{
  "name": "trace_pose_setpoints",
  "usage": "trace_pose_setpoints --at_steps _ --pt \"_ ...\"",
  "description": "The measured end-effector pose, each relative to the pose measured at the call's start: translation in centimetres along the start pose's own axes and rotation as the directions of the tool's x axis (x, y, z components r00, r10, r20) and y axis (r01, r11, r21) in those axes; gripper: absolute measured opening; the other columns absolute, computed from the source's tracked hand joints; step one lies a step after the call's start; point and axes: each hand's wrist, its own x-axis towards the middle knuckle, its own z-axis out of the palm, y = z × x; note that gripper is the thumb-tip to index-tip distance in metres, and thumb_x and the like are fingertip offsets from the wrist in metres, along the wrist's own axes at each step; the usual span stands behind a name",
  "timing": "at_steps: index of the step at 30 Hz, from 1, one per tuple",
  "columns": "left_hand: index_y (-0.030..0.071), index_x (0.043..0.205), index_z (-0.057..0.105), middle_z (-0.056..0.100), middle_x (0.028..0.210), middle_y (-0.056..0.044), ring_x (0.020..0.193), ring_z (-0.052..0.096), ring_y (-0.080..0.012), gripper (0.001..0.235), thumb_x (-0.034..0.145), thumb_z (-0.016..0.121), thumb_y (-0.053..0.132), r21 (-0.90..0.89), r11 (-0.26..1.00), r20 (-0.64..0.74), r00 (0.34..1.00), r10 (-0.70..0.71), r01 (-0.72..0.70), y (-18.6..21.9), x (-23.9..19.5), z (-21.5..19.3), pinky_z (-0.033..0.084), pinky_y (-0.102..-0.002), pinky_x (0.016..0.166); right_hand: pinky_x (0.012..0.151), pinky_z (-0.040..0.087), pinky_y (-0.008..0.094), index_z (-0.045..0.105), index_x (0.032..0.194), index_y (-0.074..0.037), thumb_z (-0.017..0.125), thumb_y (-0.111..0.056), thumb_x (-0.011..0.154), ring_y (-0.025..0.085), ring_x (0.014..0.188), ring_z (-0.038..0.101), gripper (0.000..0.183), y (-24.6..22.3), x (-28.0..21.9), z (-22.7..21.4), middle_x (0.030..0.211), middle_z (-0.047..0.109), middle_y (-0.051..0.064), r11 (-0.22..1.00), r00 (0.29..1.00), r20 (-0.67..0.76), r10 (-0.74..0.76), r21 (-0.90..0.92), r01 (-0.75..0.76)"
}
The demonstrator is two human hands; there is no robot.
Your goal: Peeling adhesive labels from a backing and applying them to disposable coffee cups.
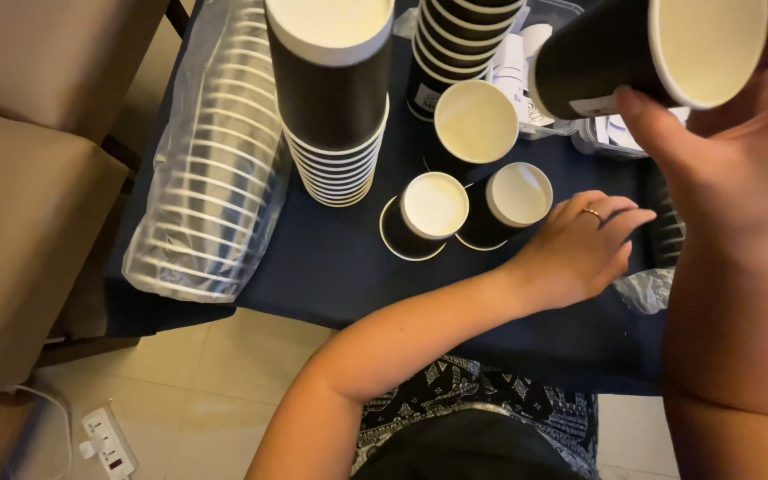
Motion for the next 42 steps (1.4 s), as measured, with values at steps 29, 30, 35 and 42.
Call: trace_pose_setpoints --at_steps 29,30,35,42 --pt "0.008 0.12 0.067 0.064 0.127 -0.01 0.117 0.062 -0.0339 0.027 0.093 0.066 0.009 0.038 0.986 -0.165 0.972 0.168 -0.163 0.7 0.2 -1.8 0.055 -0.048 0.096 0.084 0.029 0.049 0.084 0.096 -0.024 0.075 -0.038 0.083 0.034 0.106 0.053 0.021 27.6 -0.9 3.6 0.111 0.073 0.001 0.403 0.829 0.377 0.412 -0.892 0.206" --pt "0.008 0.12 0.067 0.064 0.127 -0.01 0.117 0.062 -0.0339 0.027 0.093 0.066 0.009 0.04 0.986 -0.163 0.972 0.168 -0.164 0.8 0.3 -1.9 0.055 -0.048 0.096 0.084 0.029 0.049 0.084 0.096 -0.024 0.075 -0.038 0.083 0.034 0.106 0.053 0.021 27.9 -1.0 4.0 0.111 0.073 0.001 0.404 0.83 0.376 0.411 -0.892 0.204" --pt "0.0 0.115 0.068 0.066 0.118 -0.017 0.107 0.064 -0.0373 0.023 0.092 0.062 -0.001 -0.053 0.981 -0.238 0.957 0.168 -0.186 0.7 0.7 -1.8 0.054 -0.047 0.104 0.09 0.032 0.052 0.075 0.074 -0.017 0.067 -0.029 0.082 0.032 0.086 0.057 0.016 30.7 -2.4 5.5 0.086 0.061 0.005 0.296 0.89 0.452 0.063 -0.86 0.416" --pt "0.003 0.127 0.064 0.061 0.126 -0.015 0.118 0.054 -0.0364 0.038 0.091 0.068 0.01 0.134 0.99 0.005 0.999 0.049 -0.049 -2.3 -0.7 1.1 0.048 -0.044 0.109 0.084 0.04 0.046 0.07 0.072 -0.02 0.068 -0.021 0.084 0.024 0.078 0.063 0.012 28.9 -1.5 4.3 0.079 0.064 -0.003 0.236 0.921 0.382 0.071 -0.904 0.357"
